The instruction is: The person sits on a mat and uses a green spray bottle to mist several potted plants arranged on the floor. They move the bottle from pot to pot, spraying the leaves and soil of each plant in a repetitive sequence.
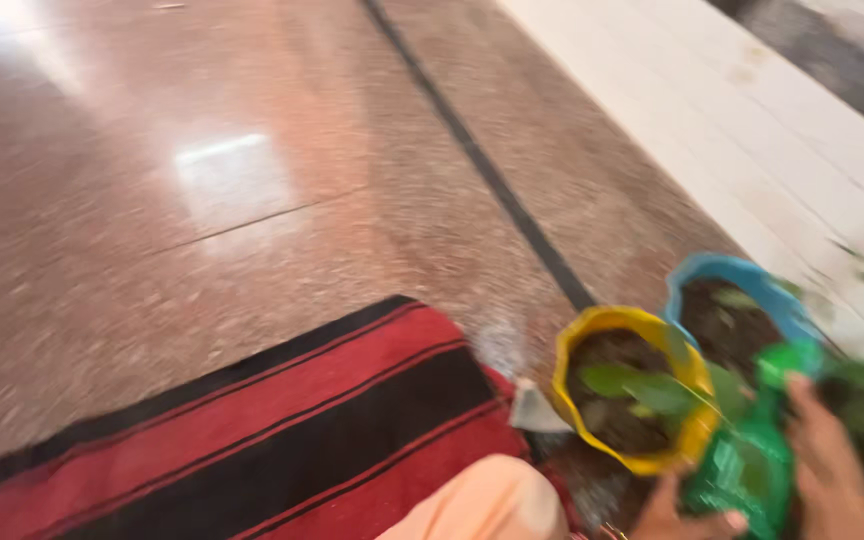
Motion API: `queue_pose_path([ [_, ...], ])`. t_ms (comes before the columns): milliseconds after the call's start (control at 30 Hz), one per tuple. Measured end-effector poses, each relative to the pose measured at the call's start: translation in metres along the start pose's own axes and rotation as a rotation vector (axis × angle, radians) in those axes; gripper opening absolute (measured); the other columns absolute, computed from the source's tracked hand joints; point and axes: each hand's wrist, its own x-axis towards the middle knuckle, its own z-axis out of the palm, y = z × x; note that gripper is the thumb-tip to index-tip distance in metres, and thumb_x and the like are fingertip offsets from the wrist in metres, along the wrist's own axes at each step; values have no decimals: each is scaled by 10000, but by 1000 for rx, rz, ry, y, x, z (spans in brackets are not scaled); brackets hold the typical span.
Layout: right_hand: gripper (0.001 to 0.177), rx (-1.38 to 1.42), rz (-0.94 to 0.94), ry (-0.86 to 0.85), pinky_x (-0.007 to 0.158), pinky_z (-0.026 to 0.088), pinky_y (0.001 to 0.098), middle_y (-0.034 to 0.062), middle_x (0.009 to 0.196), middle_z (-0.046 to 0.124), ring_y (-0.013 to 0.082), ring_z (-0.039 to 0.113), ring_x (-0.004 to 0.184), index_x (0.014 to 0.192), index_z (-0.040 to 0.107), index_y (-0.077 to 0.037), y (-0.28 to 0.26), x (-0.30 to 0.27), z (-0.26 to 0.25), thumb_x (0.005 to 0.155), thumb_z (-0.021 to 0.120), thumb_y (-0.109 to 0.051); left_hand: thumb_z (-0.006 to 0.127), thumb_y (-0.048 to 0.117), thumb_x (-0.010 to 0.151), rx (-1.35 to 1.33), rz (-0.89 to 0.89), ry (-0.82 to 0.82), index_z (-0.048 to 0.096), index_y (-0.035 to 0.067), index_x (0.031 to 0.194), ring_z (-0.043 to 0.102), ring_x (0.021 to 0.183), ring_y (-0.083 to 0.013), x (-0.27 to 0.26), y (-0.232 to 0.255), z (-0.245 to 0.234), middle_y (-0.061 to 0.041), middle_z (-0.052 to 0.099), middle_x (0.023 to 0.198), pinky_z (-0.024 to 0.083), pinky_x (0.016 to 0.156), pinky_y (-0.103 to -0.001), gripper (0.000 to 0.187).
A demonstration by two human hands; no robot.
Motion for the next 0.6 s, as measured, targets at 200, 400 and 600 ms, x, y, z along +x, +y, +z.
queue_pose_path([
  [200,604,65,13,-46,909,487,571,141,1301,627,303,619,1122,1402,547,-125,11,20,-16,1158,407,-659,869,159,1024,62,332,72,356,-35,1635,632,1351,-217,51,-58,-17,-134,635,1465,494,1241,-396,821],
  [400,580,-29,44,-38,916,487,503,95,1226,653,265,619,1086,1387,565,-125,7,5,16,1052,523,-596,809,310,998,18,-80,140,292,127,1669,670,874,-187,16,-21,-24,-131,656,1315,536,751,-315,867],
  [600,592,-82,-1,-12,923,487,435,49,1152,680,227,619,1051,1372,583,-125,10,7,34,947,639,-533,766,364,1012,-4,-174,107,233,200,1660,712,884,-214,-28,51,8,-129,645,1304,579,763,-320,855],
])
